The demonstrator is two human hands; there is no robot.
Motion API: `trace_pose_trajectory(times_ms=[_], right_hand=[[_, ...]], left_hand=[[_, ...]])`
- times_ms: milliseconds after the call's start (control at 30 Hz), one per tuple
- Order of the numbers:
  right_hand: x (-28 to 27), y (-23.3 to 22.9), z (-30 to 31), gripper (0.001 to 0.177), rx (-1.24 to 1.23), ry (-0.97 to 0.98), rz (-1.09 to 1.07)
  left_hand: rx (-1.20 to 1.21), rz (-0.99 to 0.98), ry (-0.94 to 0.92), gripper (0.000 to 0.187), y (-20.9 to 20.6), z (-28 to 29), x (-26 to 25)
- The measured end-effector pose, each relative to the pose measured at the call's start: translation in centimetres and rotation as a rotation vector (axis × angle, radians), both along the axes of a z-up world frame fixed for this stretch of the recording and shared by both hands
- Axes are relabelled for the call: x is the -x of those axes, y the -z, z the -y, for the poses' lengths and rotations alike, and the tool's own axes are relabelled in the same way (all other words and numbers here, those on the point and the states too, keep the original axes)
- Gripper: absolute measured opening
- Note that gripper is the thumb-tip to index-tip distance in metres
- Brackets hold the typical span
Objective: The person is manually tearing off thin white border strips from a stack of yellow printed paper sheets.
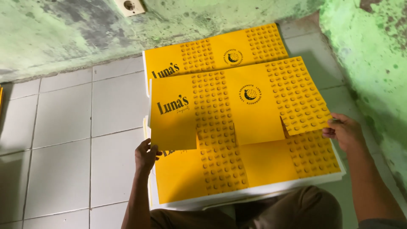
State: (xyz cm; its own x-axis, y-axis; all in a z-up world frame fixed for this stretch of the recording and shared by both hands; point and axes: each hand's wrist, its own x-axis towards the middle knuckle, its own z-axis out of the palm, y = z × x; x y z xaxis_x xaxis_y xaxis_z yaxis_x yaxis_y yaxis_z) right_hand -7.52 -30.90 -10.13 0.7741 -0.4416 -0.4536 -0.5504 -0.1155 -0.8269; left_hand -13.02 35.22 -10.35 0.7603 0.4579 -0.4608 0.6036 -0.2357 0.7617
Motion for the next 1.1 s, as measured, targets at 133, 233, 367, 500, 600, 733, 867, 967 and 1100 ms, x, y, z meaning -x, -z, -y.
trace_pose_trajectory(times_ms=[133, 233, 367, 500, 600, 733, 867, 967, 1100], right_hand=[[-4.8, 2.5, 0.9, 0.039, 0.026, 0.052, 0.091], [-8.7, 4.5, 1.2, 0.035, 0.047, 0.066, 0.133], [-14.2, 6.0, -0.4, 0.03, 0.103, 0.1, 0.135], [-17.8, 9.9, 0.9, 0.033, -0.023, 0.104, 0.286], [-20.5, 11.6, 0.2, 0.034, -0.038, 0.106, 0.318], [-23.5, 12.7, -0.6, 0.037, -0.028, 0.096, 0.307], [-25.0, 13.9, -0.9, 0.038, -0.033, 0.078, 0.288], [-25.4, 14.1, -1.2, 0.038, 0.054, 0.073, 0.233], [-26.0, 17.2, 0.7, 0.027, 0.541, -0.128, 0.094]], left_hand=[[0.037, 0.09, -0.11, 0.056, 2.3, -0.2, -3.5], [-0.043, 0.146, -0.134, 0.047, 3.0, -0.1, -6.1], [-0.121, 0.225, -0.097, 0.02, 5.7, -1.4, -8.7], [-0.178, 0.183, -0.001, 0.043, 9.3, -2.8, -13.3], [-0.404, 0.124, 0.047, 0.061, 10.5, -3.7, -14.6], [-0.743, -0.079, 0.113, 0.057, 13.6, -5.1, -16.8], [-0.797, -0.147, 0.127, 0.057, 17.3, -6.4, -18.5], [-0.696, -0.222, 0.106, 0.05, 16.1, -5.5, -19.5], [-0.716, -0.276, 0.195, 0.048, 17.9, -6.4, -19.5]])
